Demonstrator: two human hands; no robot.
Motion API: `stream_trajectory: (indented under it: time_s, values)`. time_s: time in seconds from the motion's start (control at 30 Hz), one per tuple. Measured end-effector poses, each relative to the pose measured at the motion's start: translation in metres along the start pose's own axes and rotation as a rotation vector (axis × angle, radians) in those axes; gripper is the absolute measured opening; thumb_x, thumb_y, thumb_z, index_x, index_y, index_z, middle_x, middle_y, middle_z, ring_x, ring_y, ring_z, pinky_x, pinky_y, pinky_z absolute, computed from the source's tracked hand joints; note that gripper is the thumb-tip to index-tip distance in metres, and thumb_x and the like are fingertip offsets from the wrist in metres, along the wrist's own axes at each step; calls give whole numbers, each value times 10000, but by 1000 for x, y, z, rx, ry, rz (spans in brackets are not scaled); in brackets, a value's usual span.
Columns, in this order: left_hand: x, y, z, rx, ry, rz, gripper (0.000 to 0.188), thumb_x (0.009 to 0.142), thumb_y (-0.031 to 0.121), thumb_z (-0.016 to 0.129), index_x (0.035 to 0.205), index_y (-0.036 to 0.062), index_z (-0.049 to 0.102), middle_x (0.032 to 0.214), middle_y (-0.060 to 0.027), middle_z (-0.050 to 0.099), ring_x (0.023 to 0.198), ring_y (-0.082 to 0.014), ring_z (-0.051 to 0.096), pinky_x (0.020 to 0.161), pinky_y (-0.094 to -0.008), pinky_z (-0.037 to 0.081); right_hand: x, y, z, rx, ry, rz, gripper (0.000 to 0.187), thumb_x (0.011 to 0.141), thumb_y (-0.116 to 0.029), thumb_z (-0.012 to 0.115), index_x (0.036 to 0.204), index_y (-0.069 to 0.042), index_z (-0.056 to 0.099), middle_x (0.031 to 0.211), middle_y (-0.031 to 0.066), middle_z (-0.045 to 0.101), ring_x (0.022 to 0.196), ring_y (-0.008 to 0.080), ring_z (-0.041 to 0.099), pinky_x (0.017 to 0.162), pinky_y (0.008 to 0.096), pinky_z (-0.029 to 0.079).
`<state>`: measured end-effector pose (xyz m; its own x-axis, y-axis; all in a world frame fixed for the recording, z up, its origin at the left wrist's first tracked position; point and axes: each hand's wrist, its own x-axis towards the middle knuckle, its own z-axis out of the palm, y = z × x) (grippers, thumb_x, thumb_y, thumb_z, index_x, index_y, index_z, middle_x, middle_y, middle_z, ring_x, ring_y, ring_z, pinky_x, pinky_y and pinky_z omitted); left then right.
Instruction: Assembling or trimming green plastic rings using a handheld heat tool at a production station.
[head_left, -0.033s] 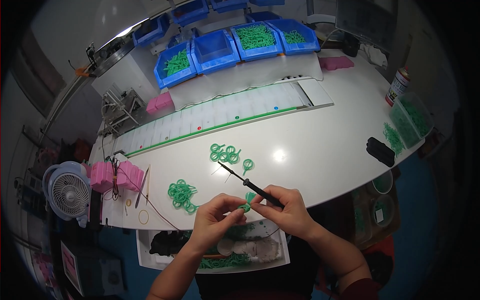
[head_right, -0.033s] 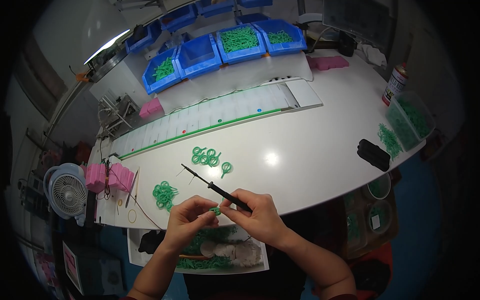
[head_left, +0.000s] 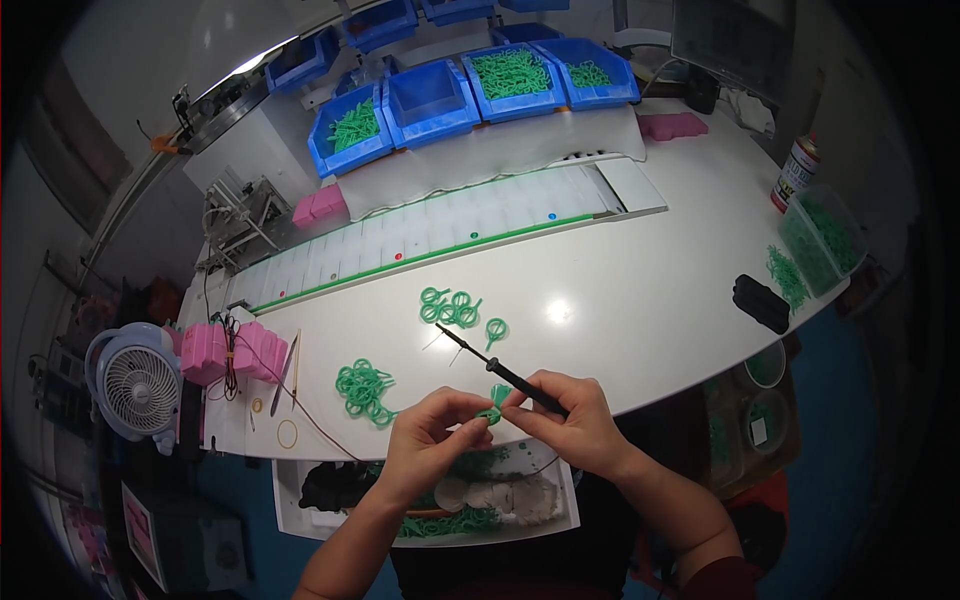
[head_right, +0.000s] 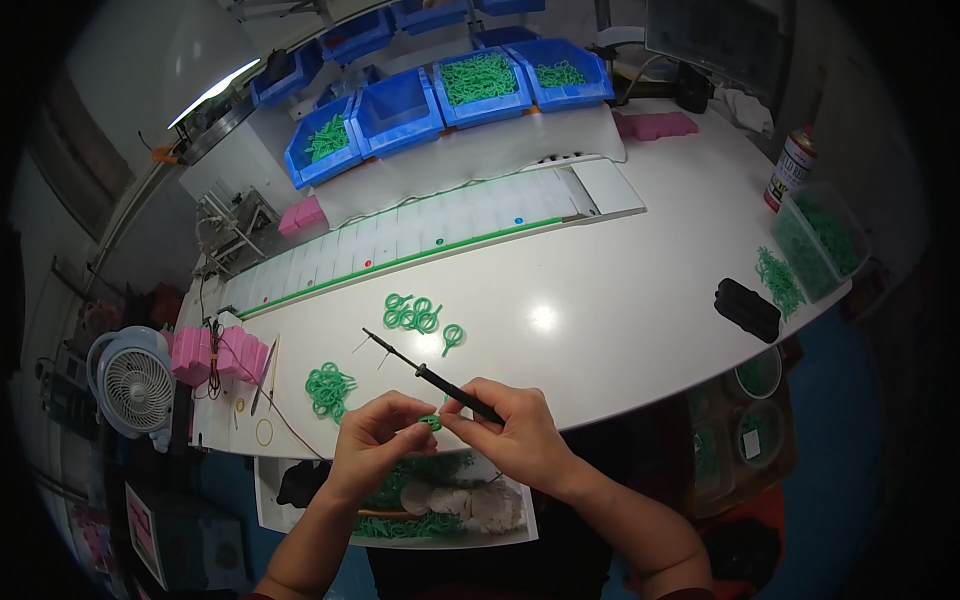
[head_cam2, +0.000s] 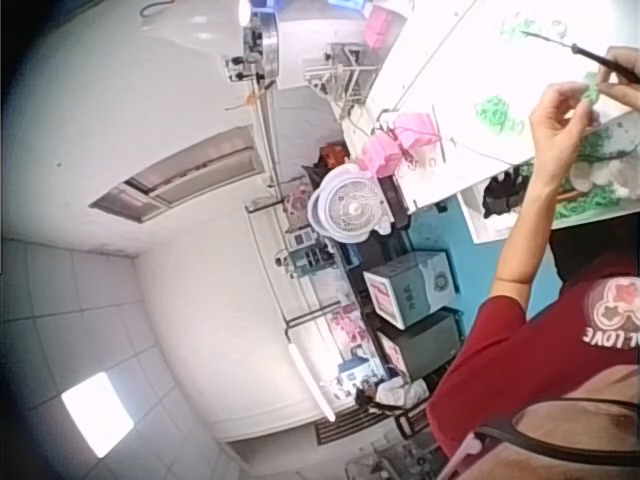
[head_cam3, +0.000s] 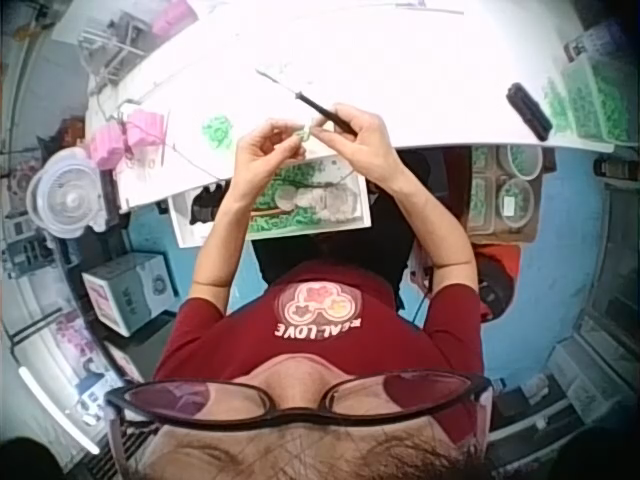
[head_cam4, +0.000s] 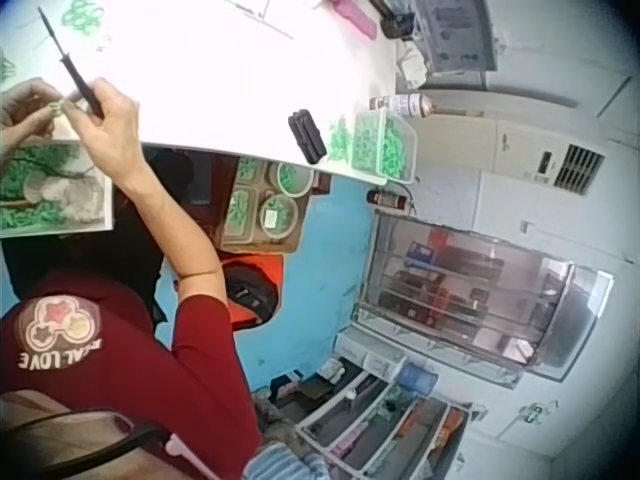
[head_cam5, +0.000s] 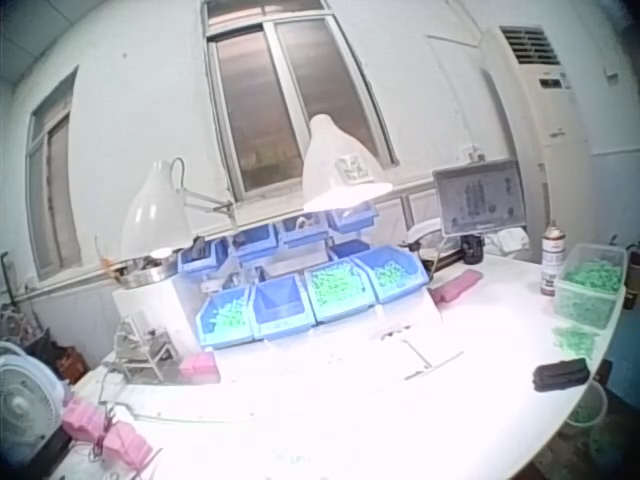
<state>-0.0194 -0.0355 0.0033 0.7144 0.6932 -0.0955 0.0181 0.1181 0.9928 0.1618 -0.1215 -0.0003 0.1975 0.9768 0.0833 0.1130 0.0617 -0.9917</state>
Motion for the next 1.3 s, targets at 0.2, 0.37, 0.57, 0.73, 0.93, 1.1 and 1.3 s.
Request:
stream_trajectory:
  time_s: [0.2,0.37,0.57,0.73,0.93,1.1,1.3]
  values:
    - [0,2,1,-7,-15,2,189,877,32,614,1054,-28,587,874,-65,633,789,-123,637,735,-262,558,0,0,-1,0,-3,-1,90,816,-103,694,880,-45,668,580,-85,469,515,-18,352,463,180,250]
    - [-1,3,-2,9,-13,-13,187,877,28,611,1053,-31,586,872,-68,627,788,-127,635,735,-265,555,2,0,-8,-45,76,-81,154,884,-169,623,896,-22,669,510,-42,431,481,23,354,452,226,272]
    - [-2,1,-9,9,0,-26,195,877,18,606,1063,-35,578,861,-74,623,791,-132,635,736,-267,552,-3,-5,-41,-174,79,-91,186,892,-190,615,887,-14,677,505,-20,449,474,36,375,452,224,291]
    - [1,1,0,-14,-47,-12,204,865,-5,611,1062,-46,581,902,-81,608,800,-144,635,725,-266,549,-8,-9,-22,-125,-61,-34,219,804,-166,722,957,-25,653,522,-38,472,457,16,390,432,197,274]
    - [1,-2,0,-12,-104,33,227,852,-12,625,1075,-38,588,976,-79,589,819,-146,630,729,-266,546,-4,-1,-10,-101,-59,-83,146,819,-124,686,918,-22,655,551,-12,526,473,29,427,441,207,319]
    - [0,0,0,-13,-117,29,233,856,6,630,1083,-25,594,999,-72,586,833,-133,622,741,-259,556,-2,-2,-10,-121,-70,-83,138,819,-117,680,909,-16,655,565,-3,542,484,30,441,449,207,332]
    - [0,2,1,-5,-76,-2,210,842,-12,636,1045,-45,591,938,-85,597,789,-158,636,704,-271,535,-2,-2,-8,-112,-70,-82,150,822,-125,681,912,-8,655,576,3,555,488,30,445,450,206,338]
